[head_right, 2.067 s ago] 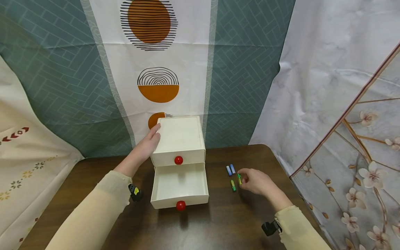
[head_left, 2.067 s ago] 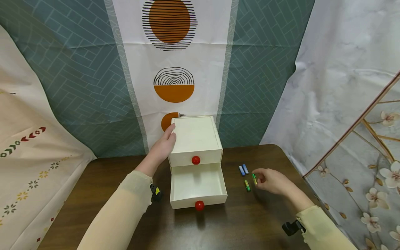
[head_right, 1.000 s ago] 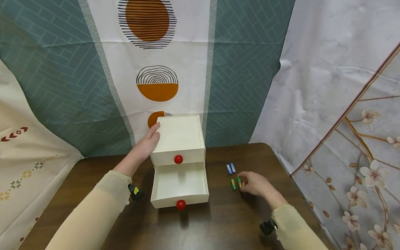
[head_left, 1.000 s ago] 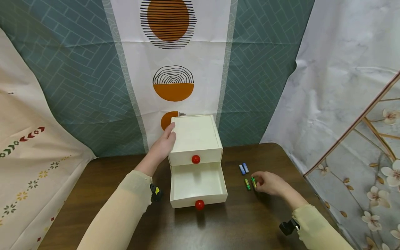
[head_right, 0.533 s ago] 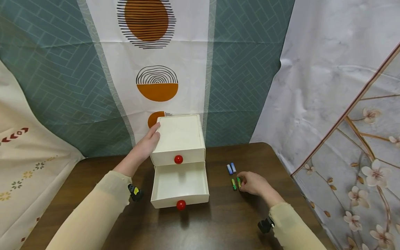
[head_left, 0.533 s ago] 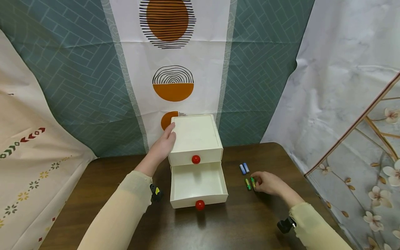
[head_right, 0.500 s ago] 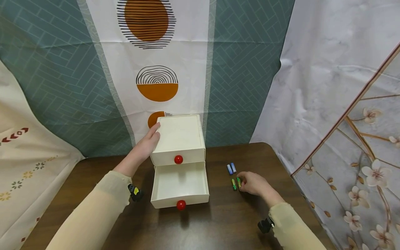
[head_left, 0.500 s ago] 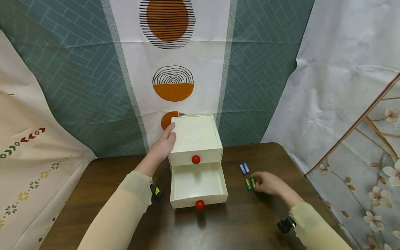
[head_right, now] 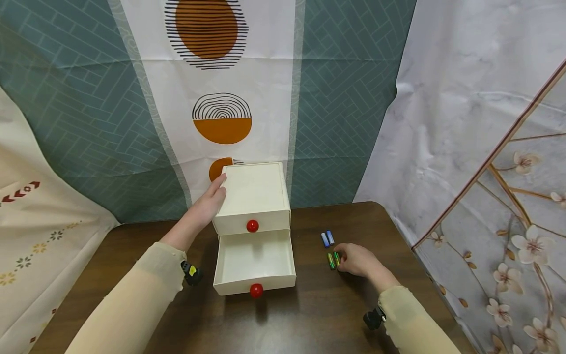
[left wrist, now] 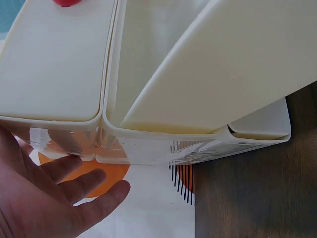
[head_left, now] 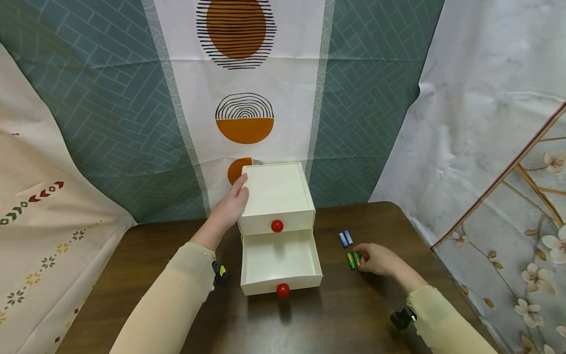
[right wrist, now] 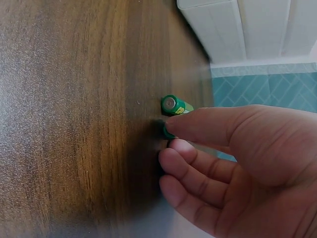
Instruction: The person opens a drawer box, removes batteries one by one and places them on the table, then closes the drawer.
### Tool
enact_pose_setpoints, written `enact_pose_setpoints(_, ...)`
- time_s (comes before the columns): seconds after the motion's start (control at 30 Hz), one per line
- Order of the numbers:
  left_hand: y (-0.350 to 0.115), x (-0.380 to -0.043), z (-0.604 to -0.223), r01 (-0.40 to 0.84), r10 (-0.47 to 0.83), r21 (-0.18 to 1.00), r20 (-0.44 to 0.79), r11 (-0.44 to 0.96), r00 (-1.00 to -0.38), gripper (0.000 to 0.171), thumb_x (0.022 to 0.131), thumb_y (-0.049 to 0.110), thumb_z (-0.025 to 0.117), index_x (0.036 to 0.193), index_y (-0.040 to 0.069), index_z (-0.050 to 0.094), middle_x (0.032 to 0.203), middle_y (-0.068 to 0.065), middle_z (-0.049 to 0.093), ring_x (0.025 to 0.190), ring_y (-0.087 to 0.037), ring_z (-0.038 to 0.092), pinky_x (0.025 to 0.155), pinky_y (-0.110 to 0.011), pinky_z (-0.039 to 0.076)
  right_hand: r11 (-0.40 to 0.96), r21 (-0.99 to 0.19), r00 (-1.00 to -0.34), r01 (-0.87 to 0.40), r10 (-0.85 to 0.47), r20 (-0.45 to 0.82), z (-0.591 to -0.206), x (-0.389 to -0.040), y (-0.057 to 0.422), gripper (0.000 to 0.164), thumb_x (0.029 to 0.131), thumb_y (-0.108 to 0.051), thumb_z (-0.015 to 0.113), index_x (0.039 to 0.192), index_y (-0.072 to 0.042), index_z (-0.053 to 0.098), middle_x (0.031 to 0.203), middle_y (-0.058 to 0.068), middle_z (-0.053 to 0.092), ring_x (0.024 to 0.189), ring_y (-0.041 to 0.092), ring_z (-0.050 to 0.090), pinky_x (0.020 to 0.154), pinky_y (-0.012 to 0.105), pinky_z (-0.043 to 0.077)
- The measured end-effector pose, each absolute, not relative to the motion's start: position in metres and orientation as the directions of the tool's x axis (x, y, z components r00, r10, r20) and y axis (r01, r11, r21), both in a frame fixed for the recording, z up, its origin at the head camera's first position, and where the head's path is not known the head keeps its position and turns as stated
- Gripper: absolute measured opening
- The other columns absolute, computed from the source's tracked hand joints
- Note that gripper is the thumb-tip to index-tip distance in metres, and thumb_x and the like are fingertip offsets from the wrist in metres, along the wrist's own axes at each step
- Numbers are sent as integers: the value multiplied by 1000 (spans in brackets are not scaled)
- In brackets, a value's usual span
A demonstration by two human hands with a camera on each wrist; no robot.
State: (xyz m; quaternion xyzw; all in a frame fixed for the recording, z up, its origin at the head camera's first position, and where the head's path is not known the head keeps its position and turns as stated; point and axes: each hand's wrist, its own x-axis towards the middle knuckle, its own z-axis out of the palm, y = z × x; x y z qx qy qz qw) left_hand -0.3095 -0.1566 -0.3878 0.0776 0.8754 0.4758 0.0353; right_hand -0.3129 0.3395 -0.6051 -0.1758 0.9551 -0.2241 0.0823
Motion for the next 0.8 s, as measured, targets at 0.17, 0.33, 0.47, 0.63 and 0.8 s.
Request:
enact_pose_setpoints(0.17, -157, -310, -388, 103, 169, 838, 14, 536, -986, 68, 119, 53, 25, 180, 31, 5, 186, -1, 7, 169, -32, 12, 134, -61, 11, 826, -475, -918, -304, -387, -86, -608, -317, 342, 54, 83, -14, 82, 135, -8, 73, 76, -12, 64, 65, 11, 58, 61, 33, 45)
enact_pose_setpoints(0.33, -157, -310, -388, 103, 168, 840, 14, 532, -986, 68, 119, 52, 25, 180, 31, 6, 186, -1, 7, 169, -33, 12, 134, -61, 11, 811, -496, -905, -312, -412, -104, -585, -304, 333, 52, 86, -13, 81, 137, -6, 71, 78, -9, 63, 67, 9, 55, 60, 31, 42)
enact_pose_setpoints(0.47, -157, -310, -388, 105, 173, 847, 16, 520, -985, 68, 119, 51, 25, 180, 30, 5, 186, -1, 6, 169, -32, 11, 134, -61, 10, 818, -510, -913, -268, -385, -137, -532, -271, 306, 51, 91, -8, 78, 140, 1, 69, 82, -2, 61, 71, 15, 54, 65, 33, 41)
enact_pose_setpoints(0.63, -156, -310, -388, 102, 172, 848, 13, 520, -985, 67, 119, 51, 25, 180, 31, 5, 186, -1, 6, 169, -32, 11, 134, -62, 10, 841, -499, -929, -208, -329, -168, -496, -248, 285, 53, 90, -1, 79, 141, 2, 69, 83, -1, 58, 73, 16, 52, 68, 34, 40)
enact_pose_setpoints(0.8, -156, -309, -387, 104, 168, 846, 18, 523, -986, 67, 119, 51, 25, 180, 30, 6, 186, -2, 7, 169, -32, 12, 134, -61, 11, 821, -526, -921, -221, -353, -165, -498, -250, 288, 54, 89, -4, 82, 141, 2, 68, 83, -2, 60, 74, 16, 54, 68, 35, 42)
